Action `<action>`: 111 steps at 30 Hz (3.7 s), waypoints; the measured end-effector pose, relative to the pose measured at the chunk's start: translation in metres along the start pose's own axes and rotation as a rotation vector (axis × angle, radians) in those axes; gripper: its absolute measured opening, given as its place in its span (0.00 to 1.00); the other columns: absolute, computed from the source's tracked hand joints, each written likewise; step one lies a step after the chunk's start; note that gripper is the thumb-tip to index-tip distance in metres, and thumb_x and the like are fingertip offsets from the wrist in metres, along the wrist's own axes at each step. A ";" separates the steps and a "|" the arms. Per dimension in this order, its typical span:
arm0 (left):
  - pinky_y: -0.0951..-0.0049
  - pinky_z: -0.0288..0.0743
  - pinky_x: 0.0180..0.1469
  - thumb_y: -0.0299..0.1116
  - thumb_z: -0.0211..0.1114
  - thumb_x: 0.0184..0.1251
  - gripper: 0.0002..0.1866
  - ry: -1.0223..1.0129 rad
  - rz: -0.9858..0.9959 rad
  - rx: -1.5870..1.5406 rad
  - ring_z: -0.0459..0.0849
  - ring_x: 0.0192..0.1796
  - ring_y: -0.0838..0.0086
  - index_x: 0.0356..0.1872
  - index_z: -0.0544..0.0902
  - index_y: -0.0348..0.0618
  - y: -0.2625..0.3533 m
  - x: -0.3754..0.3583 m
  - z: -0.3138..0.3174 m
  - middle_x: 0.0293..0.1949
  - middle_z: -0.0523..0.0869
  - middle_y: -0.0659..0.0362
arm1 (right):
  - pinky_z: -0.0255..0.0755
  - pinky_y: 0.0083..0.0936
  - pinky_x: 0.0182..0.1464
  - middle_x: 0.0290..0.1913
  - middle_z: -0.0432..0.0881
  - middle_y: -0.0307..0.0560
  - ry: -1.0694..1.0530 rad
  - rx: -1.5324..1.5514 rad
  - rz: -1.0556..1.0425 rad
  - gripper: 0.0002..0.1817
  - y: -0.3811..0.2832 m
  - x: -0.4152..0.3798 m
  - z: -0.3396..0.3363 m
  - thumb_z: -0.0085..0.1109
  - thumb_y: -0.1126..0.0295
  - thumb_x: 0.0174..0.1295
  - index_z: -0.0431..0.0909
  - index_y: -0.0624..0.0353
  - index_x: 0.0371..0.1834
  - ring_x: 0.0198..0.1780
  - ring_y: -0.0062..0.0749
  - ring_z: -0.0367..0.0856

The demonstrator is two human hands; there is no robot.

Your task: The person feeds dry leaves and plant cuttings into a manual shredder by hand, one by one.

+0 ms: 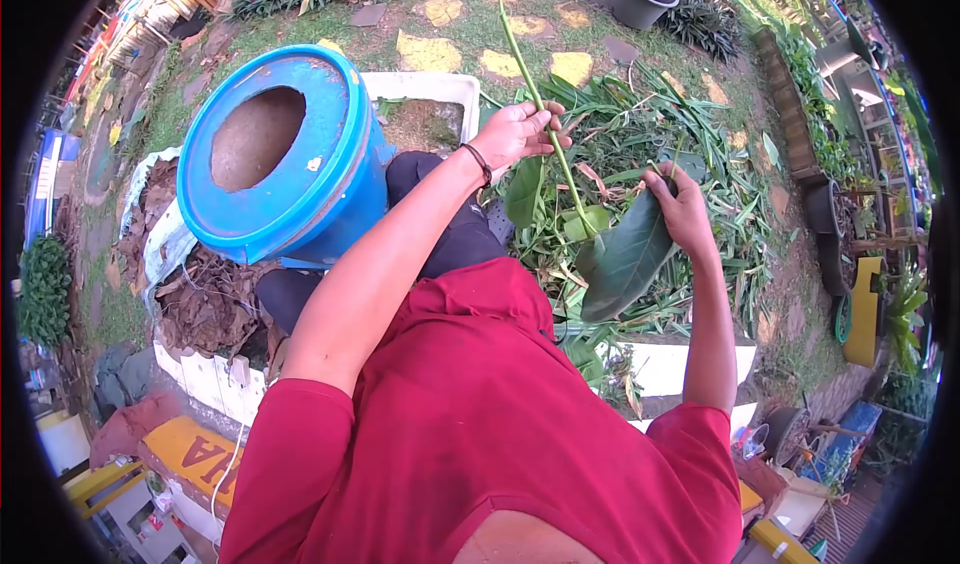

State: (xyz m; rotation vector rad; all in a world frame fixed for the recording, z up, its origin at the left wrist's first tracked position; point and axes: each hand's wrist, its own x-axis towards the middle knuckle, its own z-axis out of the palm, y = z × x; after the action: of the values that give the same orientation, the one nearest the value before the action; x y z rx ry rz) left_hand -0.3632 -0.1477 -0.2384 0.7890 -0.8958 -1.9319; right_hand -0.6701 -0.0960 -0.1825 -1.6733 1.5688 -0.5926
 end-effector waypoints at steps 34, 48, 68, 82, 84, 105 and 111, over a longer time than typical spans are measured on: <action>0.69 0.65 0.29 0.39 0.49 0.80 0.16 0.155 0.138 0.586 0.70 0.22 0.79 0.49 0.84 0.41 -0.063 -0.058 0.059 0.20 0.70 0.66 | 0.69 0.57 0.29 0.25 0.81 0.60 0.272 -0.853 -0.260 0.15 0.017 0.064 0.022 0.44 0.57 0.78 0.69 0.56 0.39 0.28 0.64 0.81; 0.78 0.75 0.48 0.39 0.59 0.79 0.16 0.158 0.093 -0.291 0.82 0.44 0.81 0.63 0.79 0.49 -0.021 -0.029 0.020 0.38 0.81 0.69 | 0.72 0.35 0.58 0.44 0.86 0.55 -0.374 -0.013 0.006 0.30 -0.091 0.000 0.070 0.59 0.41 0.69 0.85 0.61 0.50 0.51 0.37 0.81; 0.81 0.81 0.50 0.37 0.64 0.76 0.18 0.160 0.115 0.029 0.84 0.52 0.79 0.61 0.81 0.42 -0.065 -0.047 0.039 0.52 0.86 0.62 | 0.65 0.22 0.31 0.23 0.75 0.32 -0.354 0.198 0.045 0.18 -0.037 0.001 0.086 0.54 0.58 0.76 0.81 0.60 0.34 0.27 0.13 0.69; 0.87 0.60 0.24 0.33 0.58 0.80 0.17 0.023 -0.248 -0.151 0.65 0.26 0.90 0.63 0.78 0.40 -0.063 -0.049 0.054 0.41 0.83 0.69 | 0.73 0.43 0.37 0.31 0.85 0.56 0.046 -0.407 -0.275 0.12 -0.019 -0.015 0.068 0.61 0.61 0.69 0.85 0.57 0.45 0.35 0.56 0.84; 0.88 0.59 0.24 0.32 0.57 0.80 0.17 -0.021 -0.328 -0.433 0.64 0.25 0.90 0.65 0.77 0.39 -0.062 -0.050 0.054 0.43 0.80 0.69 | 0.72 0.45 0.35 0.30 0.84 0.57 0.182 -0.446 -0.225 0.13 -0.019 -0.016 0.067 0.59 0.59 0.71 0.83 0.57 0.42 0.33 0.58 0.82; 0.85 0.62 0.23 0.38 0.52 0.83 0.16 0.067 -0.085 -0.819 0.64 0.22 0.86 0.63 0.75 0.46 -0.036 -0.063 0.008 0.34 0.78 0.69 | 0.73 0.42 0.39 0.24 0.79 0.59 -0.252 0.080 -0.132 0.18 -0.041 -0.039 0.145 0.63 0.54 0.68 0.85 0.59 0.45 0.28 0.49 0.80; 0.83 0.63 0.26 0.39 0.54 0.82 0.16 0.239 0.088 -0.413 0.65 0.24 0.86 0.63 0.75 0.44 -0.019 -0.065 0.034 0.35 0.74 0.68 | 0.72 0.35 0.35 0.22 0.78 0.52 -0.222 0.164 -0.144 0.17 -0.030 -0.032 0.133 0.64 0.56 0.68 0.84 0.62 0.38 0.26 0.33 0.77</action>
State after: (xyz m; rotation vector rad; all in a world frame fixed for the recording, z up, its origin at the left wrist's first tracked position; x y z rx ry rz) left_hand -0.3689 -0.0740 -0.2233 0.6991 -0.3630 -1.8140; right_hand -0.5540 -0.0376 -0.2352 -1.6740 1.2178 -0.5715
